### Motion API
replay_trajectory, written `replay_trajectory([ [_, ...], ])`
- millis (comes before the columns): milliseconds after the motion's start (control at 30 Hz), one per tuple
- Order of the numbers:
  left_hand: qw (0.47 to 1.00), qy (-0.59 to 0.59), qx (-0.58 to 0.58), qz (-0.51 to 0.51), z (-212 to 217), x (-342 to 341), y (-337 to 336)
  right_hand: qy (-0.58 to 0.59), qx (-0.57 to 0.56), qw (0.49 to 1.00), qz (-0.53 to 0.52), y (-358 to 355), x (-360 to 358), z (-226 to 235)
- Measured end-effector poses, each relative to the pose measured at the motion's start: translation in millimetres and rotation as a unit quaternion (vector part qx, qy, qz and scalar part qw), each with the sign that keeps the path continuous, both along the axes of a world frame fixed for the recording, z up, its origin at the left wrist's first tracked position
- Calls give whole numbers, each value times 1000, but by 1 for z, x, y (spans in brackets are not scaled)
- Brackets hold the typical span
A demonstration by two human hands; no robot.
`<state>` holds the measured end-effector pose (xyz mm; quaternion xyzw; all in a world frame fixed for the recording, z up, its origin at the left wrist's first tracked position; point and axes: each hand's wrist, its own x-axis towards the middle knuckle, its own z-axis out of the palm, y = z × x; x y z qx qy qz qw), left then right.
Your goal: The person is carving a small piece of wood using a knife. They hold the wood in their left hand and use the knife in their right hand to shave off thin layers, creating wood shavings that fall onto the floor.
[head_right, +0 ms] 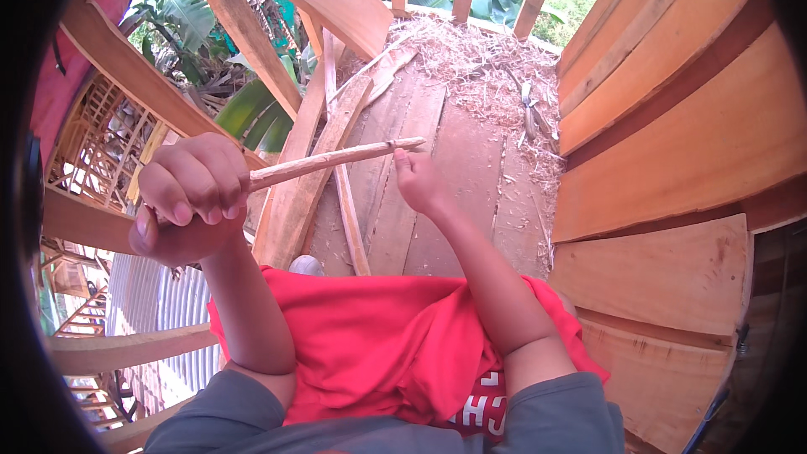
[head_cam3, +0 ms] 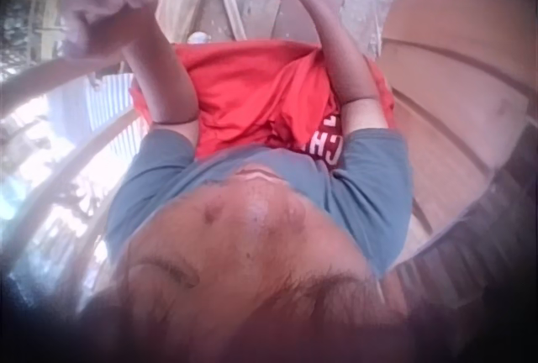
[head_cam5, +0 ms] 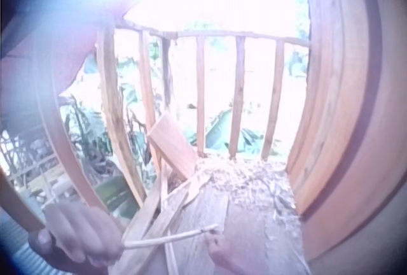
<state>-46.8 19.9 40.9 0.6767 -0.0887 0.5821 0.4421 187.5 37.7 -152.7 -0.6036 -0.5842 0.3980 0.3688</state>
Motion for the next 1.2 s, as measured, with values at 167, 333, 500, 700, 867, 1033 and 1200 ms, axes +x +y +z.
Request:
replay_trajectory([
  [167, 999, 27, 11, -13, 3, 4, -3, -15, -44, 999, 18, -2, -1, 22],
  [333, 999, 8, -49, 15, -7, 9, -3, 31, 21, 999, 1, -1, 4, -10],
  [500, 991, -82, -89, 59, -6, 5, -12, -22, 46, 999, -6, -7, -10, 18],
  [700, 978, -135, -149, 51, -12, 3, -6, -39, -16, 999, -31, -8, 5, 35],
  [867, 964, -162, -195, 82, -16, 11, -1, -67, -48, 995, -48, -4, 1, 19],
  [1033, 954, -152, -217, 138, -8, 21, -8, -49, 21, 998, -16, -13, -4, 22],
  [1200, 950, -169, -232, 123, -5, 22, -7, -96, -27, 994, -42, 3, 13, -5],
])
